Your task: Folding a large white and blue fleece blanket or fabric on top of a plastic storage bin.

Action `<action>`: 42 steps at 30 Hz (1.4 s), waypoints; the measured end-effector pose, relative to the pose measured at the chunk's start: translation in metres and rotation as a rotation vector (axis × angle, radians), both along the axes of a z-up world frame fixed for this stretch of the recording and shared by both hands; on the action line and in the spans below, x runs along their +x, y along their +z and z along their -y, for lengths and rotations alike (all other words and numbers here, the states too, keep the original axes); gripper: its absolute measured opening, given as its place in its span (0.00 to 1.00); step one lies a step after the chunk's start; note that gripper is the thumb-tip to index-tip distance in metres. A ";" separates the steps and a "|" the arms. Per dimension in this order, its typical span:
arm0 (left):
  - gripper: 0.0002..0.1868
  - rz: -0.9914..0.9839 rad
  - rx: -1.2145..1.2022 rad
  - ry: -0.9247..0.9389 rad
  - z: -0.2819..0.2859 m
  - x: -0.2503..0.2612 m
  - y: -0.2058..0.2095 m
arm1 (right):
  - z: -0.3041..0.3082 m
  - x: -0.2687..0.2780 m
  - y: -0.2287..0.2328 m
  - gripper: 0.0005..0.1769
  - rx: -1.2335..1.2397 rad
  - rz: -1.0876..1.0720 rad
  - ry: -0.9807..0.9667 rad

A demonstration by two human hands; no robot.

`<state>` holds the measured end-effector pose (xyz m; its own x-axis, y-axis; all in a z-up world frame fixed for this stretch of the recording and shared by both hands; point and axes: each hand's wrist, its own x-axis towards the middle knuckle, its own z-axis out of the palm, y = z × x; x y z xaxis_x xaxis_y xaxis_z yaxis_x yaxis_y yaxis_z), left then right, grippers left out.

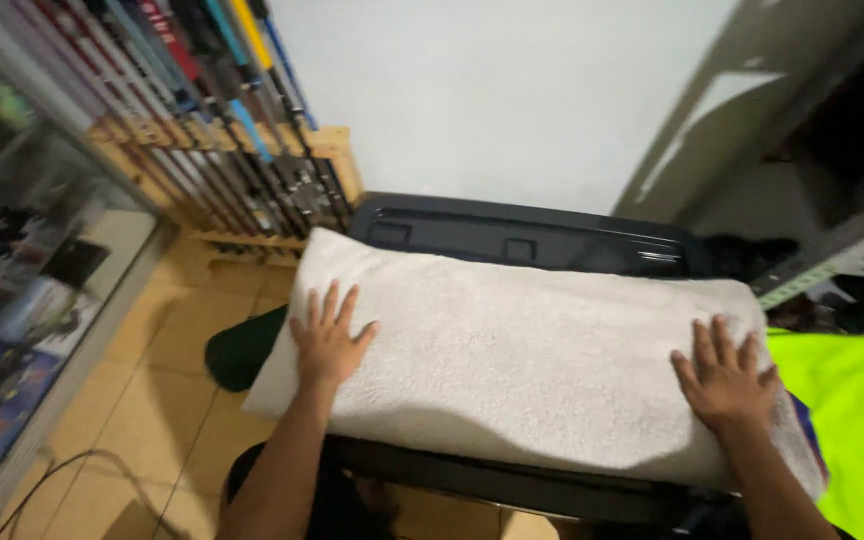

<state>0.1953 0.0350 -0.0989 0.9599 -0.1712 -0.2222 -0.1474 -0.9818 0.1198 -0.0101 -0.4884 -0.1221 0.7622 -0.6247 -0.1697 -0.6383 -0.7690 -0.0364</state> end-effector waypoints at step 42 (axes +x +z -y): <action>0.39 0.190 -0.076 -0.350 0.032 -0.077 -0.052 | 0.040 -0.129 0.020 0.55 1.232 0.964 -1.541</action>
